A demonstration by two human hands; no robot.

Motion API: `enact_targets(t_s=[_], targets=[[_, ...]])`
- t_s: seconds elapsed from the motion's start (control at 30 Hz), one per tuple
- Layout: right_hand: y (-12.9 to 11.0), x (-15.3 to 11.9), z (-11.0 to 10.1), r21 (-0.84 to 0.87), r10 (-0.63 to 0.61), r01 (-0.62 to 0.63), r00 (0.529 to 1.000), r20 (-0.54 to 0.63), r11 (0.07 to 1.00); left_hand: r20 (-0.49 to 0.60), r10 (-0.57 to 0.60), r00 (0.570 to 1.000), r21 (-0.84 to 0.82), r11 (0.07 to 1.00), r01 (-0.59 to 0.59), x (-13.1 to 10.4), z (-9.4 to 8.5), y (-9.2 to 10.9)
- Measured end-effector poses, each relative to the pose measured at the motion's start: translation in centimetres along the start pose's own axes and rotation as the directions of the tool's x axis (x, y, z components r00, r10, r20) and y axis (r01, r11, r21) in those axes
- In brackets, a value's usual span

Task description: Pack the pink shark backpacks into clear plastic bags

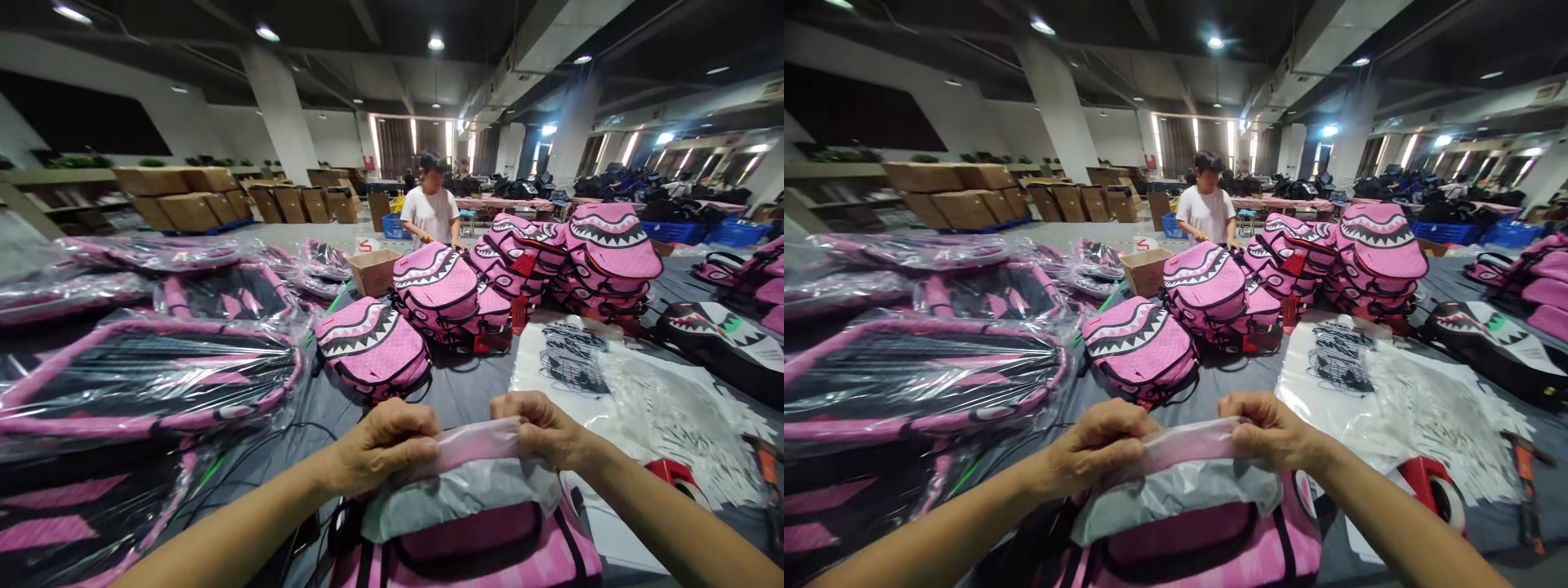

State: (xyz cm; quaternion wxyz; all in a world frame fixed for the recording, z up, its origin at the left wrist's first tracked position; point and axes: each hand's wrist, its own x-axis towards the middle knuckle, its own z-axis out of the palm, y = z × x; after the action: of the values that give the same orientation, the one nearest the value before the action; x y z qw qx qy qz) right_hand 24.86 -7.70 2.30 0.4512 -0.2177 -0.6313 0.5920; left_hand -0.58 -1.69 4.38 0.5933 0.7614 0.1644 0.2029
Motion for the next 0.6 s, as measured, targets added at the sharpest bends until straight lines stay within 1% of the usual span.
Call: enact_targets(t_s=[0.07,0.1,0.13,0.17,0.2,0.23,0.27,0.3,0.33,0.37,0.4,0.43,0.47,0.5,0.53,0.57,0.6], targets=[[0.5,-0.3,-0.3,0.047,0.02,-0.019,1.0,-0.02,0.999,-0.069,0.13,0.989,0.095,0.988,-0.123,0.3,0.2,-0.2],[0.7,-0.4,-0.4,0.051,0.028,-0.026,0.999,-0.029,0.998,-0.104,0.208,0.973,0.164,0.968,-0.19,0.5,0.3,0.0],[0.8,-0.5,-0.6,0.041,0.035,-0.033,0.999,-0.035,0.999,-0.123,0.296,0.947,0.252,0.933,-0.259,0.5,0.3,0.3],[0.9,-0.5,-0.8,0.012,0.044,-0.044,0.998,-0.038,0.999,-0.12,0.39,0.913,0.361,0.874,-0.325,0.5,0.3,0.7],[0.7,-0.4,-0.9,-0.037,0.049,-0.05,0.998,-0.034,0.998,-0.084,0.487,0.869,0.482,0.784,-0.392,0.4,0.2,1.2],[0.5,-0.3,-1.0,-0.105,0.045,-0.046,0.999,-0.018,0.993,-0.017,0.585,0.811,0.592,0.659,-0.463,0.2,0.2,1.6],[0.1,-0.1,-1.1,-0.194,0.031,-0.026,0.999,0.023,0.981,0.072,0.665,0.743,0.682,0.511,-0.524,-0.1,0.2,1.8],[-0.5,0.2,-1.1,-0.304,0.006,0.019,0.997,0.082,0.953,0.139,0.723,0.677,0.752,0.368,-0.547,-0.6,0.2,1.8],[-1.2,0.4,-1.0,-0.426,-0.03,0.094,0.987,0.156,0.9,0.179,0.764,0.62,0.806,0.248,-0.538,-1.2,0.4,1.6],[-2.0,0.6,-0.8,-0.548,-0.069,0.194,0.968,0.24,0.814,0.207,0.79,0.578,0.847,0.15,-0.509,-1.9,0.6,1.3],[-2.9,0.7,-0.5,-0.659,-0.106,0.302,0.941,0.321,0.689,0.217,0.804,0.553,0.883,0.079,-0.463,-2.7,0.9,0.8],[-3.7,0.7,-0.2,-0.753,-0.122,0.391,0.913,0.389,0.529,0.204,0.805,0.557,0.915,0.046,-0.4,-3.4,1.1,0.2],[-4.5,0.6,0.2,-0.82,-0.122,0.449,0.892,0.435,0.354,0.167,0.793,0.587,0.941,0.05,-0.335,-4.1,1.4,-0.4],[-5.2,0.5,0.5,-0.86,-0.109,0.473,0.881,0.461,0.189,0.114,0.769,0.629,0.956,0.087,-0.28,-4.6,1.6,-0.9],[-5.6,0.3,0.8,-0.878,-0.089,0.476,0.878,0.471,0.05,0.058,0.728,0.683,0.96,0.147,-0.238,-4.9,1.6,-1.4],[-5.9,0.1,0.9,-0.883,-0.08,0.466,0.879,0.47,-0.056,-0.005,0.679,0.734,0.951,0.231,-0.206,-5.0,1.6,-1.7],[-6.0,-0.2,1.0,-0.881,-0.091,0.454,0.88,0.467,-0.129,-0.045,0.63,0.775,0.926,0.317,-0.204,-4.9,1.4,-2.0]])
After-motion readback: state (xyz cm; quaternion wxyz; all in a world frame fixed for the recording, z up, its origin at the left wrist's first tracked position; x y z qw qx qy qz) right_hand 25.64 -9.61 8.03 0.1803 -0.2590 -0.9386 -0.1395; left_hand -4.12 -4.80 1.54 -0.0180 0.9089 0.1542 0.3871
